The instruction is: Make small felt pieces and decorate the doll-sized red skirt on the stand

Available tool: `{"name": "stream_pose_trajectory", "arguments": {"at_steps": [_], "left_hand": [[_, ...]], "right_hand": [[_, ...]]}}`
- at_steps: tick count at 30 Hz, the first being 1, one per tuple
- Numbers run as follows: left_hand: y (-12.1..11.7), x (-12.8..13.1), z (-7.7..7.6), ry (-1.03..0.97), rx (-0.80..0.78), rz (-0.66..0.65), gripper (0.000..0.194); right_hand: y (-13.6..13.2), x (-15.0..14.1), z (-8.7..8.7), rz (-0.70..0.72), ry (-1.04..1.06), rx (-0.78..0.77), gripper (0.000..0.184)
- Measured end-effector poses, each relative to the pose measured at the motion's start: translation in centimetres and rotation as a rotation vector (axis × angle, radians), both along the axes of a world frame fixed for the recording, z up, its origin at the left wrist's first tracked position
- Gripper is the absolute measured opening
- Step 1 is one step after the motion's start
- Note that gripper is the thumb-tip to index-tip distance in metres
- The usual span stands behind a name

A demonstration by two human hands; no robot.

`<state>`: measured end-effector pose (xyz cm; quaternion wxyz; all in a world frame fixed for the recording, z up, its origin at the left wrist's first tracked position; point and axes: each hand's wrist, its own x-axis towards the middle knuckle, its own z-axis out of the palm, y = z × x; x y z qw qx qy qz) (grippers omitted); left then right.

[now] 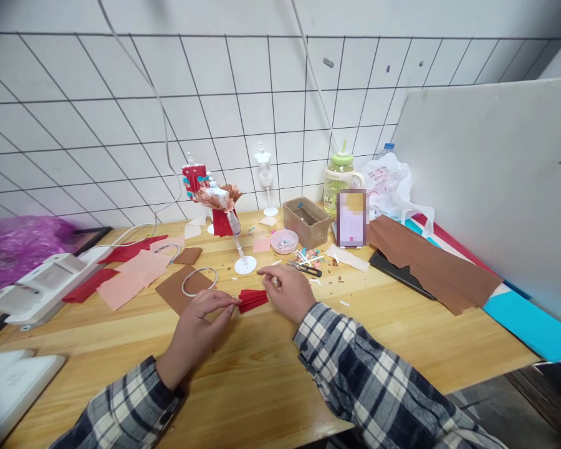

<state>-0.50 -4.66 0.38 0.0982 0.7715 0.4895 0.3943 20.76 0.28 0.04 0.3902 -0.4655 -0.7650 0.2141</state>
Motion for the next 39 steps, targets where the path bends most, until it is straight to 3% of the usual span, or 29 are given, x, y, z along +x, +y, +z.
{"name": "stream_pose_trajectory", "arguments": {"at_steps": [4, 10, 16, 21, 25, 31, 35, 39], "left_hand": [[-0.2, 0.0, 0.2, 0.049, 0.021, -0.013, 0.015], [-0.3, 0.2, 0.3, 0.097, 0.026, -0.028, 0.016], [-0.2, 0.3, 0.3, 0.182, 0.072, -0.056, 0.014], [-0.6, 0.6, 0.2, 0.178, 0.003, -0.073, 0.017], [-0.4, 0.6, 0.0, 0.187, -0.051, -0.094, 0.025], [0.8, 1.7, 0.3, 0.434, -0.069, 0.05, 0.049], [1.3, 2.9, 0.5, 0.55, -0.041, 0.09, 0.028], [1.8, 3.1, 0.3, 0.529, -0.029, 0.083, 0.018]], "right_hand": [[-1.7, -1.9, 0.3, 0.122, 0.111, -0.025, 0.009], [-2.2, -2.5, 0.2, 0.117, 0.108, -0.068, 0.004], [-2.4, -2.2, 0.6, 0.196, -0.059, -0.041, 0.004], [-2.9, -2.0, 0.5, 0.196, -0.206, 0.056, 0.001], [-2.3, -1.4, 0.5, 0.184, -0.098, 0.036, 0.004], [0.5, 0.8, -0.9, 0.005, 0.186, -0.168, 0.004], [1.5, 1.4, -2.6, 0.008, 0.161, -0.224, 0.005], [1.7, 1.0, -3.2, 0.03, 0.157, -0.26, 0.007]]}}
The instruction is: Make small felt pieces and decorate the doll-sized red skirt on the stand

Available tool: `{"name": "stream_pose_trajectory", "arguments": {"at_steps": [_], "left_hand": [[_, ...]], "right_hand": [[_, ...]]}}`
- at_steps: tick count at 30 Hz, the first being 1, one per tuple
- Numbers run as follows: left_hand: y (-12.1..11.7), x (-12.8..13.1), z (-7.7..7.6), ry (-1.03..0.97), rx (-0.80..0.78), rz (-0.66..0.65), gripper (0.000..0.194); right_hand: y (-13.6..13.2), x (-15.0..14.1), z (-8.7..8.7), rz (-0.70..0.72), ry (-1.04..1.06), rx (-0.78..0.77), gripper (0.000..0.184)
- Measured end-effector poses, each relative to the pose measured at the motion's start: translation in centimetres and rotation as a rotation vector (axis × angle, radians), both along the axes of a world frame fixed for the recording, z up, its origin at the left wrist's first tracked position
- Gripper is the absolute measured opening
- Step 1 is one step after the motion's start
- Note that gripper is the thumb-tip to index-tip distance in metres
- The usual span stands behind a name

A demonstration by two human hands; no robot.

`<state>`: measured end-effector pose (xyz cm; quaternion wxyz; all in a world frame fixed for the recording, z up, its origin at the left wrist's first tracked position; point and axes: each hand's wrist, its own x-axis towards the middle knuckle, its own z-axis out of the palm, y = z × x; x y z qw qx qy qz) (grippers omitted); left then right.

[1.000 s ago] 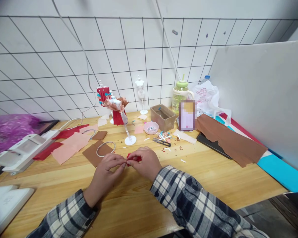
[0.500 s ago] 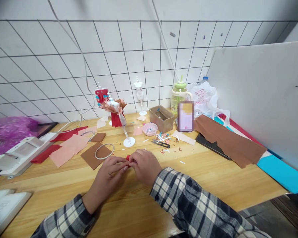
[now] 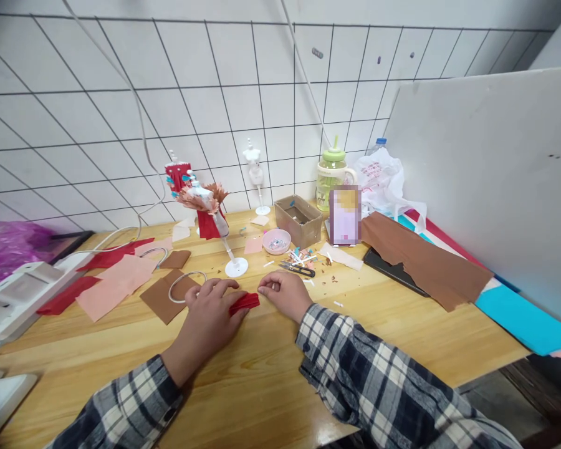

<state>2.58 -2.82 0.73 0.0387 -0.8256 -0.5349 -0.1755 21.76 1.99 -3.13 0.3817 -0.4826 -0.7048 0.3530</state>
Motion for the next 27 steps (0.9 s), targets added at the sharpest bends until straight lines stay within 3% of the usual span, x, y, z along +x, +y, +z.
{"name": "stream_pose_trajectory", "arguments": {"at_steps": [8, 16, 27], "left_hand": [[0.6, 0.0, -0.3, -0.029, -0.016, -0.014, 0.009], [-0.2, -0.3, -0.4, -0.076, -0.076, -0.043, 0.015], [0.5, -0.7, -1.2, -0.094, -0.092, 0.001, 0.023]], "right_hand": [[0.2, -0.2, 0.3, -0.008, -0.024, -0.035, 0.007], [-0.9, -0.3, 1.4, 0.114, -0.191, 0.168, 0.007], [-0.9, -0.2, 1.0, 0.179, -0.36, 0.238, 0.007]]}}
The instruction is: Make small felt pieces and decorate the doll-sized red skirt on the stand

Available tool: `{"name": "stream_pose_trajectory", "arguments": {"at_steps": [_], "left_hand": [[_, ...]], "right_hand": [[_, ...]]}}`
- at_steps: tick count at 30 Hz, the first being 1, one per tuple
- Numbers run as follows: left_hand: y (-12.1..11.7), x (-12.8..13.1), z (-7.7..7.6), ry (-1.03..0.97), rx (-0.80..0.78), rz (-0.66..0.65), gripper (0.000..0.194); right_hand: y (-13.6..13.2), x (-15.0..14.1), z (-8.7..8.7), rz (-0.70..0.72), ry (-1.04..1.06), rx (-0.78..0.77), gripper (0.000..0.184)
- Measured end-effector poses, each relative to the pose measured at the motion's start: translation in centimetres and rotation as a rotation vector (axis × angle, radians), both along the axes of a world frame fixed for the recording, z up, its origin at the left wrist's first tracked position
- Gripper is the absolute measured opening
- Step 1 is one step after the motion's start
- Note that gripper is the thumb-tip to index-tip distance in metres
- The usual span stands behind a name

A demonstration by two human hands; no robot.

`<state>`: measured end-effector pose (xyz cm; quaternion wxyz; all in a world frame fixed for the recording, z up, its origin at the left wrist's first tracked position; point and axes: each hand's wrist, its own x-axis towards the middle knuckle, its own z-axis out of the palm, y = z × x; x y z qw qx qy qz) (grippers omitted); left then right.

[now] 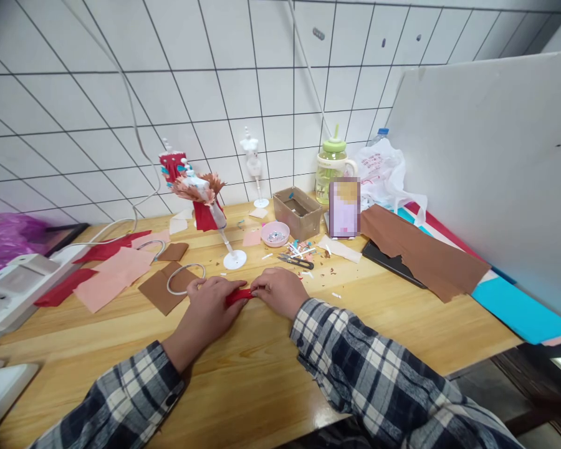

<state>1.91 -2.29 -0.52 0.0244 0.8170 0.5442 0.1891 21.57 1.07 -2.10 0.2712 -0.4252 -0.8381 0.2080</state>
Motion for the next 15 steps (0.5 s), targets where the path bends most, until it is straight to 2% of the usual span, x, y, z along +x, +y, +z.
{"name": "stream_pose_trajectory", "arguments": {"at_steps": [6, 15], "left_hand": [[-0.05, 0.13, 0.15, -0.001, -0.016, -0.025, 0.012], [-0.18, 0.19, 0.47, 0.014, -0.026, -0.048, 0.014]], "right_hand": [[0.08, -0.32, -0.64, 0.014, -0.052, 0.057, 0.009], [0.0, -0.35, -0.43, 0.049, -0.159, 0.104, 0.014]]}}
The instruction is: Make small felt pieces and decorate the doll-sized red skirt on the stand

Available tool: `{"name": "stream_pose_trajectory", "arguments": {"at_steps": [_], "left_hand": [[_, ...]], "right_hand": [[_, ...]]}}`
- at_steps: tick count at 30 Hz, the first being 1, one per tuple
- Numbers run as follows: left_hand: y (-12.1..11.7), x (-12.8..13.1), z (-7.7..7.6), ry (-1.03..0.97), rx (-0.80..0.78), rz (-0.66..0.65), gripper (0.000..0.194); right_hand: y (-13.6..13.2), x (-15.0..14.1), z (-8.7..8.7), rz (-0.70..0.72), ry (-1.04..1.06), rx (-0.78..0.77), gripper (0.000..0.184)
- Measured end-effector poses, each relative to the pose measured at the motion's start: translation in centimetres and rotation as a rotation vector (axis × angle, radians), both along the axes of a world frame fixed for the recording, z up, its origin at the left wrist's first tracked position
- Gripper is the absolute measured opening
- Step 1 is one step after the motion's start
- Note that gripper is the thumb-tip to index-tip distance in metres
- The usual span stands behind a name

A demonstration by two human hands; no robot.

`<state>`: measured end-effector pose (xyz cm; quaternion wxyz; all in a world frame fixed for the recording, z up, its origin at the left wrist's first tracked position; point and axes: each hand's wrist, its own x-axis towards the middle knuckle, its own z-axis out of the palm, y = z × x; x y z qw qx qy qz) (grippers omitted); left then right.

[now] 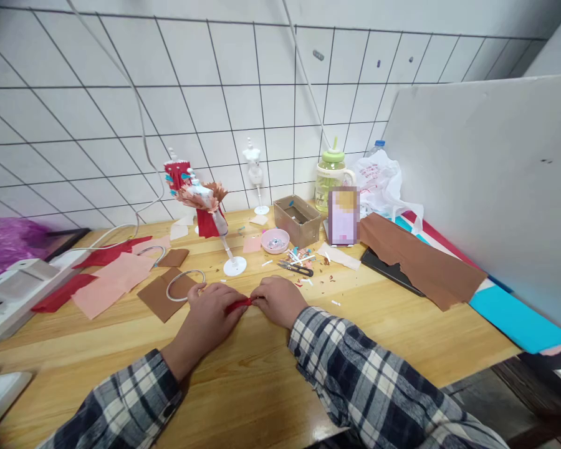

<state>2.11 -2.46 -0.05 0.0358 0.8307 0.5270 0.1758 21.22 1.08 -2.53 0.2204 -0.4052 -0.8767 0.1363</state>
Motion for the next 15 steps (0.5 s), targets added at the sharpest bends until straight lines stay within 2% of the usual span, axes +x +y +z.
{"name": "stream_pose_trajectory", "arguments": {"at_steps": [10, 15], "left_hand": [[-0.31, 0.01, 0.25, 0.077, 0.074, -0.076, 0.021], [-0.07, -0.07, 0.5, 0.146, 0.078, -0.136, 0.023]], "right_hand": [[-0.19, 0.46, 0.53, -0.005, -0.117, 0.034, 0.019], [-0.3, 0.86, 0.93, -0.029, -0.126, -0.008, 0.018]]}}
